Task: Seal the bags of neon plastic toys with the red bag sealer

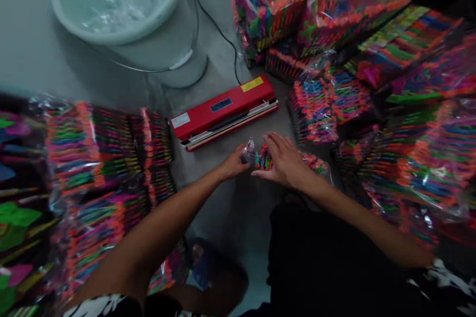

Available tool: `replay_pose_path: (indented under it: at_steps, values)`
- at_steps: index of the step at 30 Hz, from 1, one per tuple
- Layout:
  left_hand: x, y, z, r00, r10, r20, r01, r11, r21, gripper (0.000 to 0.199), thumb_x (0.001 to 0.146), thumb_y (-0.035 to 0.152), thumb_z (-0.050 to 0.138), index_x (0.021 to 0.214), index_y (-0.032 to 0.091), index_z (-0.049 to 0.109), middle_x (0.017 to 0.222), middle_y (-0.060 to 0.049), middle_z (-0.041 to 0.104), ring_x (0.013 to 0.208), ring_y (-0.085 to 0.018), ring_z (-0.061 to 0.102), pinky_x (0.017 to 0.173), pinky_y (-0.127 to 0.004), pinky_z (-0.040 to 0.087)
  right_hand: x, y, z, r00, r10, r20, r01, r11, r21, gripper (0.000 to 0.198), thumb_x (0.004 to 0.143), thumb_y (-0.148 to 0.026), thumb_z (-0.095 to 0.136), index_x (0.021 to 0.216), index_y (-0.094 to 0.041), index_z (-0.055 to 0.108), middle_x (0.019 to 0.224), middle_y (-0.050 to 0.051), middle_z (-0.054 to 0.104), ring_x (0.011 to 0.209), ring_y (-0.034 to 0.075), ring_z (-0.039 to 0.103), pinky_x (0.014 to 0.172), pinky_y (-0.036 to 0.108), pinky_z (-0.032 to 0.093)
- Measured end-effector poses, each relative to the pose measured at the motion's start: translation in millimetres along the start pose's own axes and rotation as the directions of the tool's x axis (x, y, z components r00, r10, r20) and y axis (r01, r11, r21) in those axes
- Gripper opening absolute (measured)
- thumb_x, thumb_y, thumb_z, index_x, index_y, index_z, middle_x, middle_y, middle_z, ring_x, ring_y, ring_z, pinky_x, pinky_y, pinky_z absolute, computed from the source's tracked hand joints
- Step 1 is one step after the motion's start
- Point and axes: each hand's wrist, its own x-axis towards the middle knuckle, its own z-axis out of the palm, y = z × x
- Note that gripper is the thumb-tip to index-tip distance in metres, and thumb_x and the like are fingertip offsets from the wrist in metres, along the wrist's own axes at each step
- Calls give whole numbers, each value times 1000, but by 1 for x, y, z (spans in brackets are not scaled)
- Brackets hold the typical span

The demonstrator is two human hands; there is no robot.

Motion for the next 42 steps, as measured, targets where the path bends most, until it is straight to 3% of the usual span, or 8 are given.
replay_pose_path:
  at_steps: [6,11,15,23,28,32,37,42]
  values:
    - [10,-4,-14,984,7,177,-45,976,214,21,87,29,71,104,19,79,144,-11,66,135,-29,60,121,-43,42,36,-22,18,982,82,168,-40,969,-242,49,96,-42,65,128,-5,70,148,31,56,145,44,46,124,66,24]
    - [-8,4,-27,969,-43,241,-18,969,248,17,90,30,72,101,19,79,157,-15,56,148,-32,50,124,-46,37,35,-13,23,961,39,272,-15,996,-91,23,95,-19,58,108,-15,76,129,18,73,126,32,64,124,60,29]
    - [-25,22,-34,984,59,170,-81,989,123,18,80,30,84,96,23,81,152,-16,60,148,-37,50,122,-52,39,24,-3,-9,961,-148,234,96,971,220,28,99,-21,50,105,-23,78,118,9,79,113,25,71,116,47,45]
    - [-62,92,-70,980,170,103,-188,959,211,39,80,40,86,116,27,79,143,-14,68,134,-32,64,122,-49,44,3,25,-96,922,-280,267,12,711,703,35,99,-56,64,113,-30,83,142,6,70,143,30,57,122,51,44]
    - [-87,132,-84,976,218,26,-216,932,290,32,85,46,82,110,26,81,128,-11,76,135,-32,64,122,-49,45,18,37,-72,943,-214,256,-144,433,890,42,89,-61,75,103,-24,85,131,11,76,143,33,56,126,52,36]
    - [-94,141,-80,976,90,-198,-43,973,228,22,93,43,71,98,23,79,105,-8,80,101,-24,75,97,-37,57,38,38,-30,941,-137,310,-302,75,950,39,81,-56,85,95,-20,81,113,12,81,125,31,70,113,50,50]
    - [-81,96,-71,839,-236,-490,143,965,-220,26,82,43,79,84,19,69,79,-4,73,73,-19,68,68,-28,52,66,34,17,877,50,478,-462,-182,868,29,78,-37,88,94,-17,75,88,4,78,77,18,74,76,32,62]
    - [-63,32,-53,652,-532,-540,112,772,-626,41,66,36,89,85,22,56,62,2,64,56,-18,65,61,-28,51,95,35,53,816,227,532,-495,-200,845,18,81,-28,85,81,-17,71,73,0,74,62,15,69,65,26,59]
